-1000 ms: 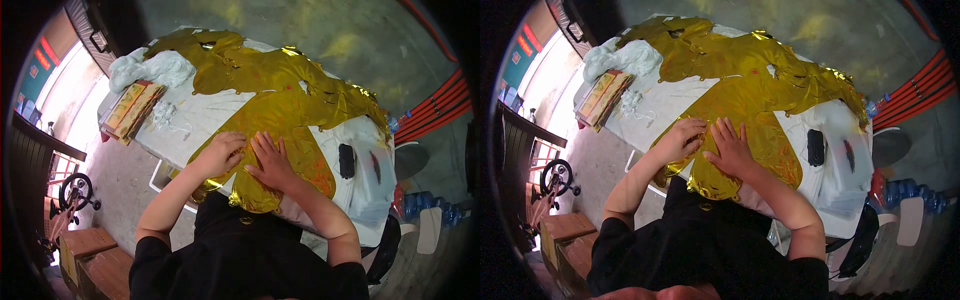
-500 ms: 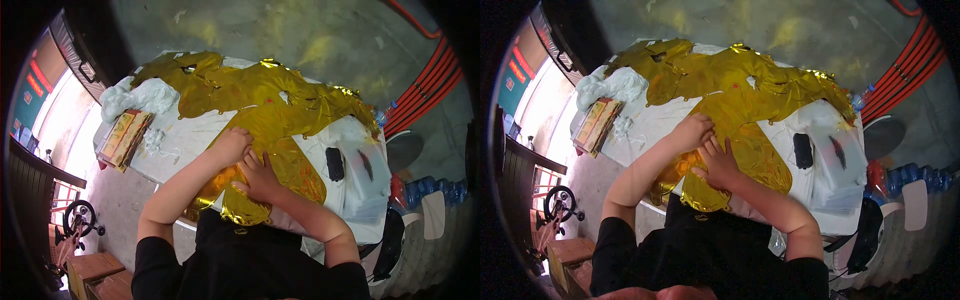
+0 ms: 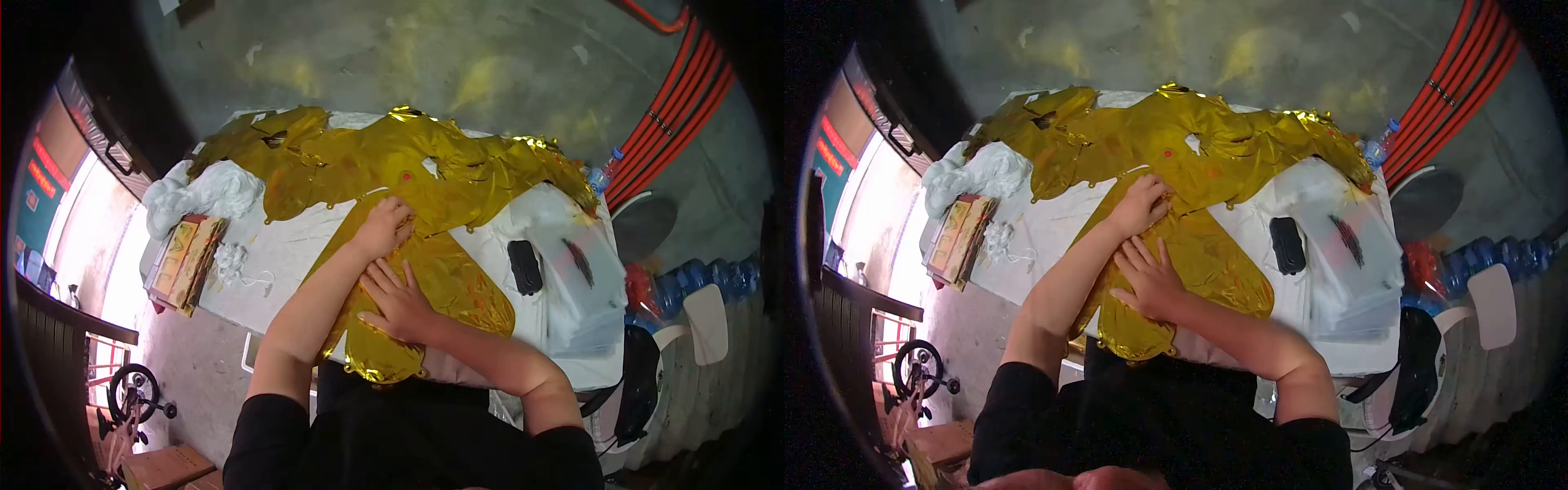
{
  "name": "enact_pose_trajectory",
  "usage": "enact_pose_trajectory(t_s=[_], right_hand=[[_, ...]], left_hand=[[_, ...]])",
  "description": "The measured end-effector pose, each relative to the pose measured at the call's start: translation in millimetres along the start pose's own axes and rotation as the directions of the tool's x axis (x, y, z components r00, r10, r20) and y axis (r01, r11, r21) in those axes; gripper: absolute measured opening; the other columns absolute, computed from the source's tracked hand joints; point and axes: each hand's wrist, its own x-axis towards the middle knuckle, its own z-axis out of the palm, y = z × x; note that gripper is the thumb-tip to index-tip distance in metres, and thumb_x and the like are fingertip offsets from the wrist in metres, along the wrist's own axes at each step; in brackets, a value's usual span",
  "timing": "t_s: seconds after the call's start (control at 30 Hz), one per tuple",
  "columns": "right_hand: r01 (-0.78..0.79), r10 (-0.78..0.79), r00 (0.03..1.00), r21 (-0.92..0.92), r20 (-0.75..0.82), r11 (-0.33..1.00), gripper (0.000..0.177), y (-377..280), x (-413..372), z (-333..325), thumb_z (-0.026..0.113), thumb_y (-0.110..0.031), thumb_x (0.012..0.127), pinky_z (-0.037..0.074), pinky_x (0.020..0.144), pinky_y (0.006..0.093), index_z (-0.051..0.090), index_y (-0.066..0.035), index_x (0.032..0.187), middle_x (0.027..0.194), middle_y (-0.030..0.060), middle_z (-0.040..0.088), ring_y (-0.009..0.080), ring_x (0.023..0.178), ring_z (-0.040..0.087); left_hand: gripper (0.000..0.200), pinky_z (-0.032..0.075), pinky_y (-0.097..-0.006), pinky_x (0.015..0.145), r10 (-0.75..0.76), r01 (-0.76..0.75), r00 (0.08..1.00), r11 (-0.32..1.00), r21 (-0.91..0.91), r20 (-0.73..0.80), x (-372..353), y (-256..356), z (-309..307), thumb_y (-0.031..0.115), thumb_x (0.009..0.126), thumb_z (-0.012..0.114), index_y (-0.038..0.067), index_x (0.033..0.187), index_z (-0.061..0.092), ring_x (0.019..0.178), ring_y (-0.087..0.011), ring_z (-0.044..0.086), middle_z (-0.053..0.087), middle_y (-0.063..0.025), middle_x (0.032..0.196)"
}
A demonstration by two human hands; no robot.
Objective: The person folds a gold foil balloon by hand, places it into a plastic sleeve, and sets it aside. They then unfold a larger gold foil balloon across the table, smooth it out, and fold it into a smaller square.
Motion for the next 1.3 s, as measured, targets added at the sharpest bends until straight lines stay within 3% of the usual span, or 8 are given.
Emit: enact_pose_trajectory(t_s=[0.17,0.23,0.43,0.73,0.83,0.93,1.03,1.3], right_hand=[[-0.159,0.184,0.981,0.284,-0.063,0.945,0.034,44,-2,-41,0.059,-0.025,0.083,0.039,0.094,0.0443,0.055,-0.004,0.11,0.113,0.0188,0.055,0.037,0.11,0.05],[-0.256,0.246,0.955,-0.04,-0.167,0.966,0.025,76,-12,-61,0.061,-0.021,0.08,0.045,0.081,0.0415,0.055,-0.003,0.096,0.095,0.0167,0.057,0.0365,0.094,0.054],[-0.51,0.511,0.857,-0.238,-0.063,0.826,0.021,93,-40,-80,0.06,-0.021,0.08,0.046,0.075,0.0455,0.054,-0.004,0.091,0.09,0.0166,0.057,0.0347,0.089,0.057],[-0.59,0.579,0.793,0.005,0.191,0.807,0.024,109,-37,-98,0.064,-0.015,0.077,0.048,0.076,0.0427,0.052,-0.004,0.095,0.092,0.019,0.062,0.035,0.089,0.061],[-0.425,0.388,0.904,0.257,0.182,0.868,0.029,124,-40,-97,0.067,-0.01,0.075,0.048,0.067,0.0379,0.052,-0.005,0.1,0.083,0.0116,0.062,0.0259,0.08,0.062],[-0.459,0.31,0.888,0.614,0.34,0.643,0.03,113,-18,-113,0.065,-0.007,0.079,0.039,0.052,0.0213,0.053,-0.005,0.105,0.073,-0.0024,0.054,0.0036,0.064,0.048],[-0.492,0.291,0.863,0.817,0.413,0.3,0.025,98,12,-110,0.063,-0.005,0.082,0.035,0.054,0.0198,0.054,-0.006,0.105,0.074,-0.0033,0.055,0.0029,0.063,0.045],[0.023,-0.079,0.996,0.787,0.033,0.616,0.021,34,62,-47,0.058,-0.008,0.083,0.045,0.068,0.0234,0.055,-0.001,0.103,0.074,0.0014,0.059,0.0099,0.07,0.056]], left_hand=[[0.028,0.042,-0.0404,0.084,0.009,-0.009,1.0,0.997,0.077,0.0,-2,1,1,0.016,0.079,0.066,0.007,0.105,0.058,0.097,-0.0335,0.05,0.052,-0.0136,0.105],[0.029,0.042,-0.0402,0.085,-0.007,0.006,1.0,0.997,0.08,0.022,-3,5,-2,0.018,0.08,0.066,0.008,0.106,0.058,0.098,-0.0328,0.049,0.052,-0.013,0.105],[0.031,0.04,-0.0389,0.087,-0.029,0.018,0.996,0.991,0.133,0.081,-2,10,-4,0.023,0.082,0.065,0.008,0.108,0.058,0.101,-0.0301,0.049,0.052,-0.0106,0.106],[0.03,0.039,-0.0378,0.084,-0.014,-0.014,0.994,0.965,0.26,0.106,-2,16,-7,0.028,0.083,0.063,0.011,0.108,0.06,0.101,-0.0271,0.049,0.053,-0.0083,0.107],[0.03,0.039,-0.0383,0.085,-0.021,-0.004,0.995,0.969,0.247,0.097,-3,17,-8,0.027,0.084,0.063,0.012,0.109,0.06,0.101,-0.0272,0.049,0.053,-0.0082,0.107],[0.03,0.039,-0.0388,0.085,-0.021,-0.003,0.995,0.969,0.246,0.098,-3,17,-7,0.028,0.084,0.062,0.012,0.11,0.06,0.101,-0.0271,0.049,0.053,-0.0082,0.107],[0.03,0.038,-0.0387,0.084,0.008,-0.028,0.997,0.966,0.257,0.081,-4,15,-6,0.026,0.082,0.062,0.013,0.109,0.061,0.101,-0.0265,0.048,0.052,-0.0072,0.106],[0.04,0.036,-0.0403,0.087,-0.011,-0.034,0.987,0.958,0.283,0.159,-6,-26,9,0.026,0.078,0.05,0.011,0.115,0.056,0.111,-0.031,0.041,0.047,-0.0104,0.117]])
